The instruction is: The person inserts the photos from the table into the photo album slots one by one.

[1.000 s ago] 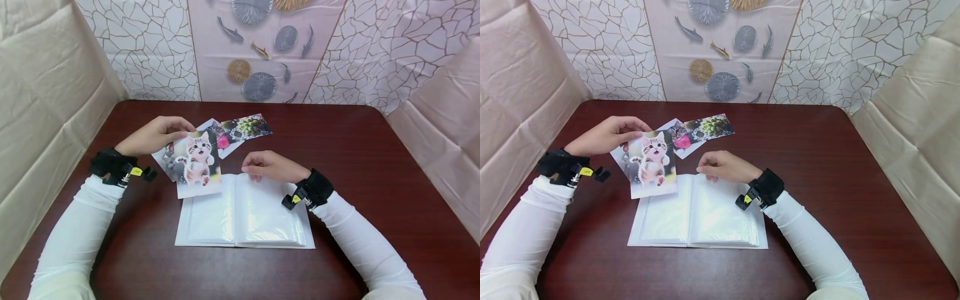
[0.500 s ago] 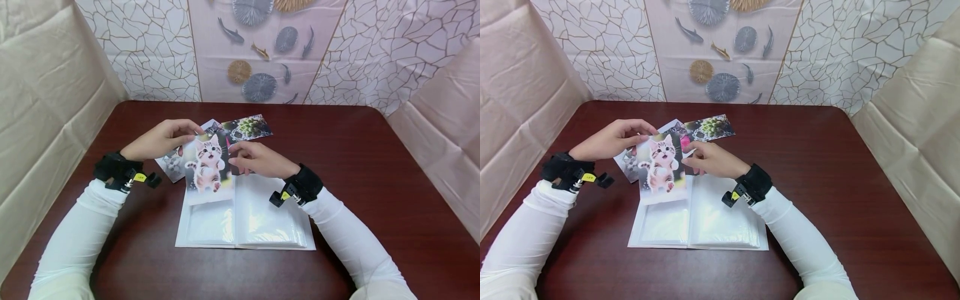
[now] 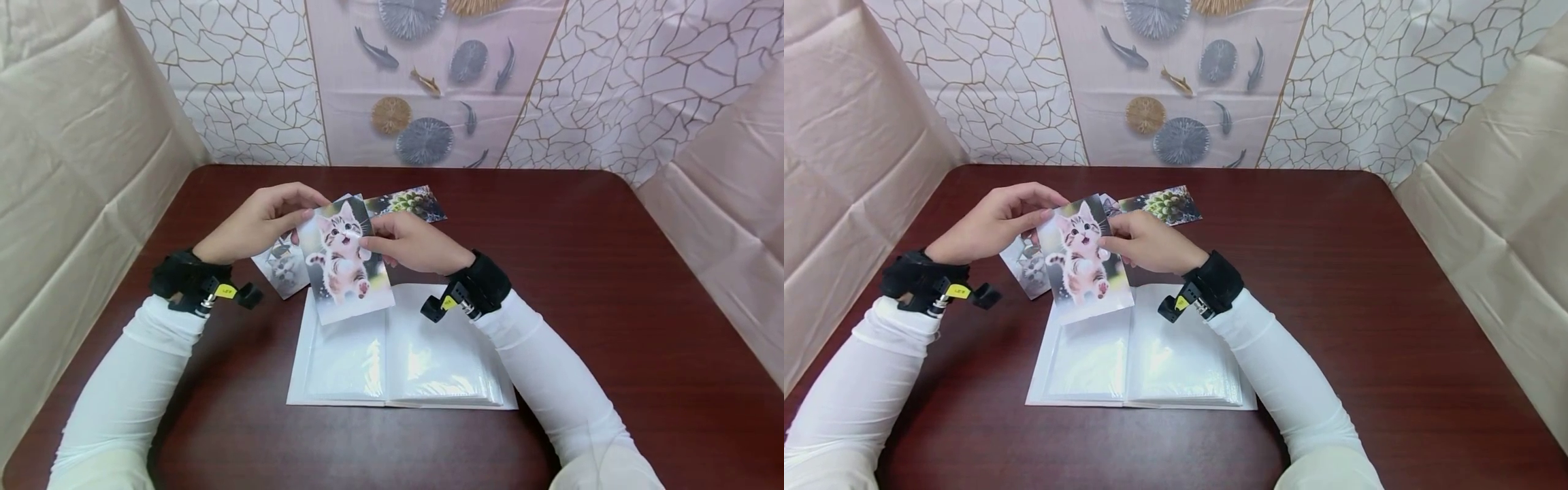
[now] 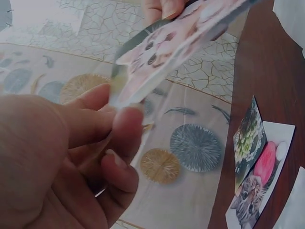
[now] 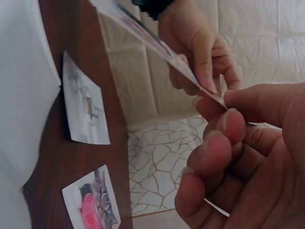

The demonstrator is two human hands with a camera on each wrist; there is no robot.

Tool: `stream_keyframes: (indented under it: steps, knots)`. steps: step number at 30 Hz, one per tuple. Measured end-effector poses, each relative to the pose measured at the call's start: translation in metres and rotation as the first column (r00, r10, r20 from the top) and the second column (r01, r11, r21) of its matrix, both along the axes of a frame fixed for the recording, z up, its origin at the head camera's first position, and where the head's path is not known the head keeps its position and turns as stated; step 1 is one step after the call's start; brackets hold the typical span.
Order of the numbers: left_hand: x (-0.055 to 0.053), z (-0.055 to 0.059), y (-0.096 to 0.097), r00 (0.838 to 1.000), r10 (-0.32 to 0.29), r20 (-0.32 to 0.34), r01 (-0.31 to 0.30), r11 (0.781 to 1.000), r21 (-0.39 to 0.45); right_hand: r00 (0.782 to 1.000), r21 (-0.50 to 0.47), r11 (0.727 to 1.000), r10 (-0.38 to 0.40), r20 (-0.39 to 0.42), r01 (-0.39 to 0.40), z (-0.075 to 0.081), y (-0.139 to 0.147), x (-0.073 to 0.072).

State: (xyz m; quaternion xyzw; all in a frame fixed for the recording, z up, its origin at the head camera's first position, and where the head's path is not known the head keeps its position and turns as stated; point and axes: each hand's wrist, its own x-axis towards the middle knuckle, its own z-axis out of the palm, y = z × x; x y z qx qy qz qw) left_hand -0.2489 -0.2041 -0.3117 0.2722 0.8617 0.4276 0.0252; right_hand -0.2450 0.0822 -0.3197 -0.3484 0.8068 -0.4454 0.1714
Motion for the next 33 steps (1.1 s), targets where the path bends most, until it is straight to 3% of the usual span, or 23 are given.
stream_keyframes:
  steps: [8,13,19,24,29,33]
  knots:
    - [-0.004,-0.004,-0.002,0.999,0.041,-0.012,-0.041,0.999,-0.006,0.999,0.01,0.999,-0.037,-0.012,0.037,-0.007,0.003,-0.009]
    - [-0.016,-0.02,-0.007,0.998,0.051,0.041,-0.049,0.998,-0.044,0.994,0.006,0.994,-0.106,-0.013,0.106,-0.014,0.01,-0.017]
    - [-0.027,-0.046,-0.003,0.993,-0.016,0.117,0.039,0.981,-0.191,0.988,0.018,0.988,-0.155,0.011,0.154,-0.018,0.018,-0.026]
    - [-0.026,-0.058,0.007,0.989,-0.07,0.127,0.112,0.929,-0.353,0.982,0.013,0.983,-0.185,0.021,0.185,-0.027,0.025,-0.036]
    - [-0.022,-0.064,0.015,0.97,-0.162,0.181,0.22,0.903,-0.369,0.974,-0.008,0.975,-0.223,0.028,0.224,-0.032,0.032,-0.041]
    - [-0.02,-0.068,0.02,0.963,-0.182,0.197,0.246,0.892,-0.38,0.971,-0.014,0.971,-0.236,0.04,0.237,-0.032,0.035,-0.041]
